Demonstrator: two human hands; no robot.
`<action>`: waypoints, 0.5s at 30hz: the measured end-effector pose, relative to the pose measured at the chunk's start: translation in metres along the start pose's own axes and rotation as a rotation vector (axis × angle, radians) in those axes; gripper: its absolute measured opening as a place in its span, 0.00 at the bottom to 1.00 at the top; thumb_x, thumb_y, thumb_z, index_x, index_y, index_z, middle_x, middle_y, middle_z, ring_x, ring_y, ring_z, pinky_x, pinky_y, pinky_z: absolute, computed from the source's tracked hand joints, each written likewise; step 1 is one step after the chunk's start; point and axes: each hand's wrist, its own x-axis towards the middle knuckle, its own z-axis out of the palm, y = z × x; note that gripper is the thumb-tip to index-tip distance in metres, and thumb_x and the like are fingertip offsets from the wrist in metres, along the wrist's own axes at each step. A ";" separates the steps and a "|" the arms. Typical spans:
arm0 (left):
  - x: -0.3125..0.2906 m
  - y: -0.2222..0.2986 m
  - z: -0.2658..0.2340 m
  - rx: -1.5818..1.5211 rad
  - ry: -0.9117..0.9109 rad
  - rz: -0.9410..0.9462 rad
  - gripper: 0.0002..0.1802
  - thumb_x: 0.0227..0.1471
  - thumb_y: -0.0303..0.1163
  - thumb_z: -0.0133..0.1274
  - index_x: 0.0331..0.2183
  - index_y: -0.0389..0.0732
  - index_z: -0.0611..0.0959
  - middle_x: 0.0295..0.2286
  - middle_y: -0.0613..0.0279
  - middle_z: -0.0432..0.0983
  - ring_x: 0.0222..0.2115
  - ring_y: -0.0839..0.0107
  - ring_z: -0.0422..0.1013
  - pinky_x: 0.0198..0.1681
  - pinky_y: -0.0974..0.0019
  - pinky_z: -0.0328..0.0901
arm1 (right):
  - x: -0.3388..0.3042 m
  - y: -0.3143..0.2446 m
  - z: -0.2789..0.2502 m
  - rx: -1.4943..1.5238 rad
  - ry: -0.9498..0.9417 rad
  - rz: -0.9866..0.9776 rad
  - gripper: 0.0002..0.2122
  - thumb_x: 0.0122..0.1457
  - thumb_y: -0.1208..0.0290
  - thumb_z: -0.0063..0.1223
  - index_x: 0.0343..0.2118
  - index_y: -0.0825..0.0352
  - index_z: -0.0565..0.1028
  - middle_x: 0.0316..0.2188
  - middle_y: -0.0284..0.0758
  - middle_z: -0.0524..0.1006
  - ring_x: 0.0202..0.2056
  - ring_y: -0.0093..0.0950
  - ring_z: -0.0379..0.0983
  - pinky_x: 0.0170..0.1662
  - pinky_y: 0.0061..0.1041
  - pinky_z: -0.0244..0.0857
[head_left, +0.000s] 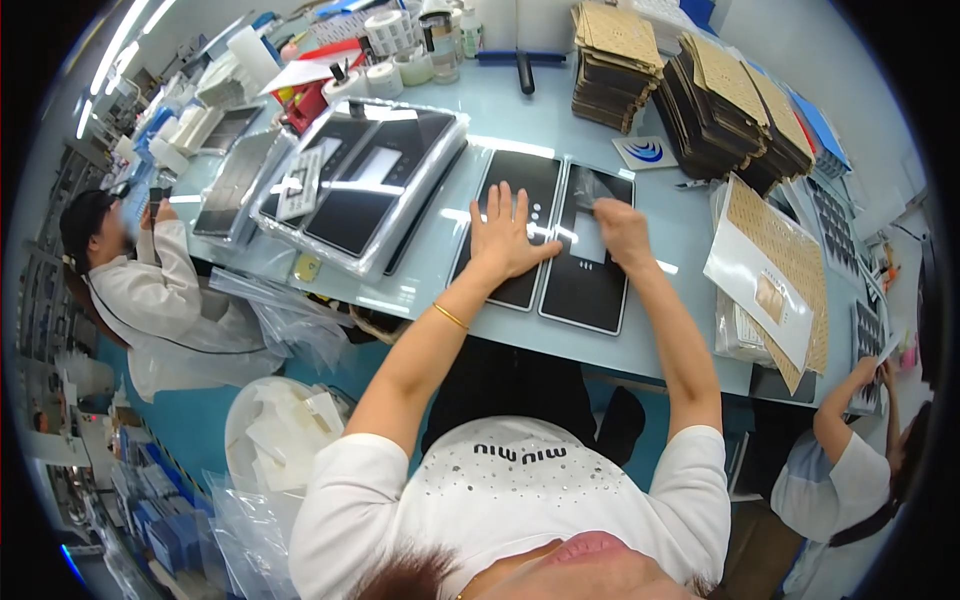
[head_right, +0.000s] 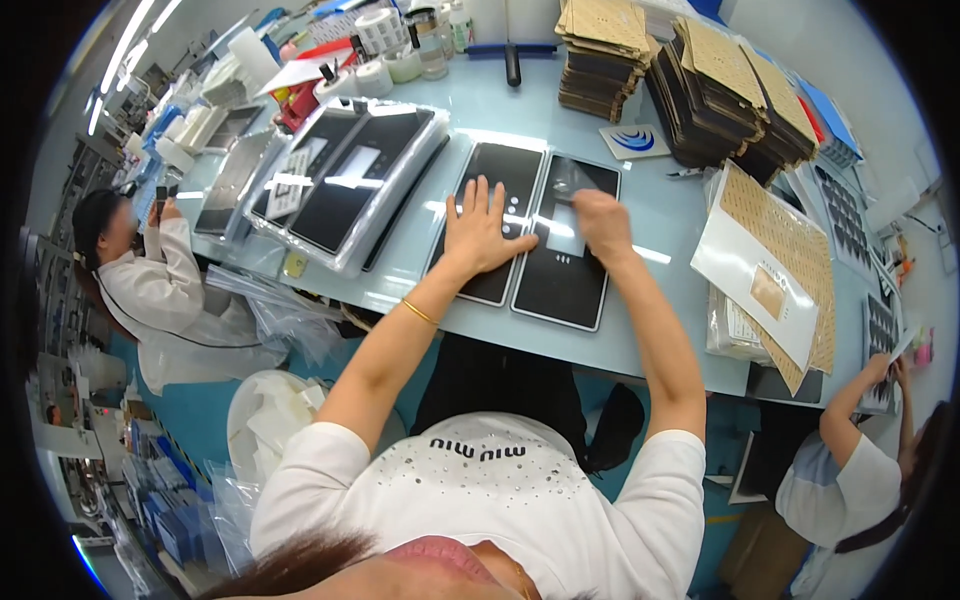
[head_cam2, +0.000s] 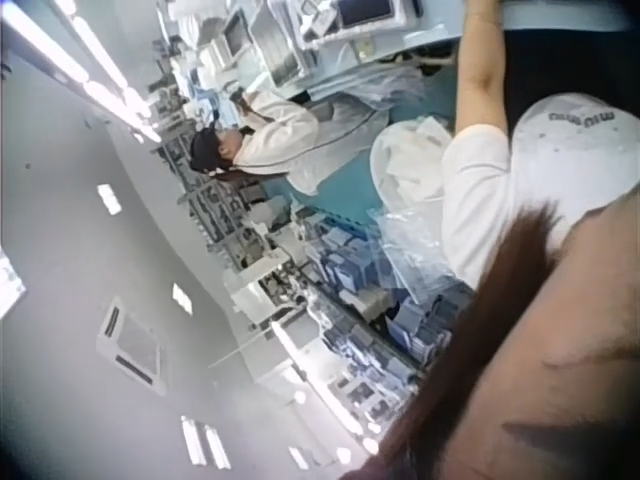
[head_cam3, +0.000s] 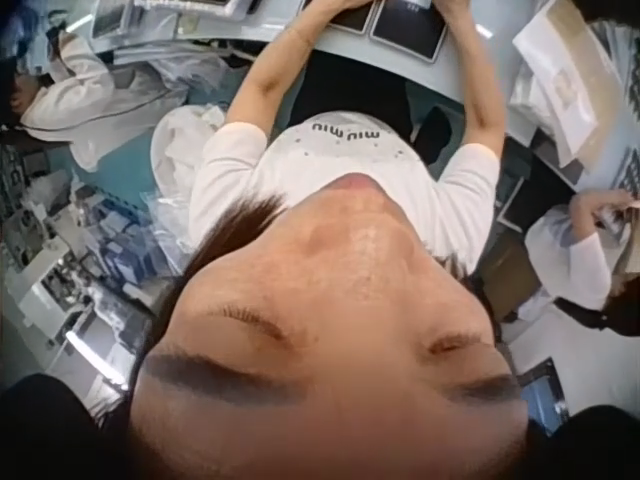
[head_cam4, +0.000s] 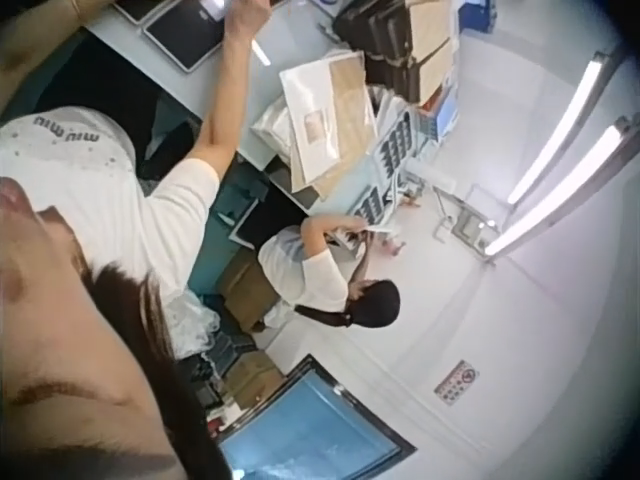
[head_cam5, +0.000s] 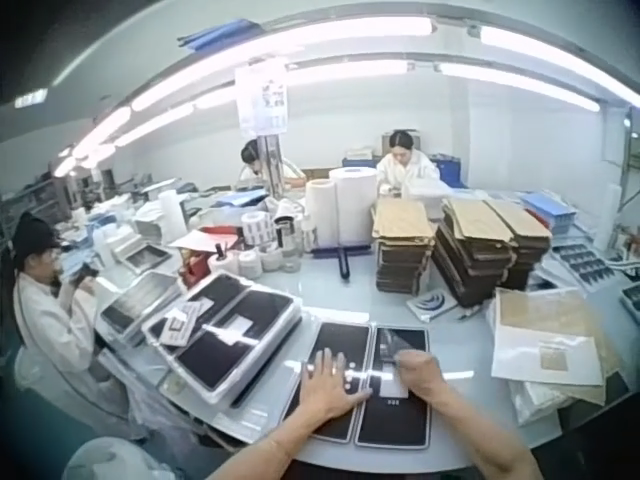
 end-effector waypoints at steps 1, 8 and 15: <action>0.001 0.002 -0.003 0.020 0.010 -0.023 0.60 0.40 0.72 0.44 0.60 0.35 0.54 0.61 0.42 0.44 0.63 0.54 0.39 0.62 0.44 0.33 | -0.005 -0.022 -0.006 0.082 -0.060 -0.025 0.04 0.51 0.76 0.46 0.26 0.66 0.74 0.25 0.41 0.76 0.29 0.42 0.73 0.31 0.35 0.67; 0.002 -0.006 0.007 0.055 0.081 0.019 0.59 0.40 0.74 0.43 0.60 0.34 0.56 0.59 0.38 0.48 0.62 0.48 0.44 0.60 0.39 0.37 | -0.037 -0.127 -0.040 0.467 -0.324 -0.097 0.07 0.49 0.79 0.56 0.32 0.65 0.79 0.33 0.37 0.80 0.32 0.34 0.77 0.35 0.26 0.71; -0.044 0.017 -0.020 0.034 -0.093 0.000 0.62 0.39 0.74 0.43 0.58 0.28 0.56 0.60 0.36 0.44 0.63 0.46 0.36 0.61 0.41 0.33 | -0.047 -0.126 -0.052 0.309 -0.083 -0.026 0.06 0.48 0.78 0.58 0.31 0.68 0.78 0.32 0.38 0.78 0.38 0.36 0.74 0.42 0.27 0.68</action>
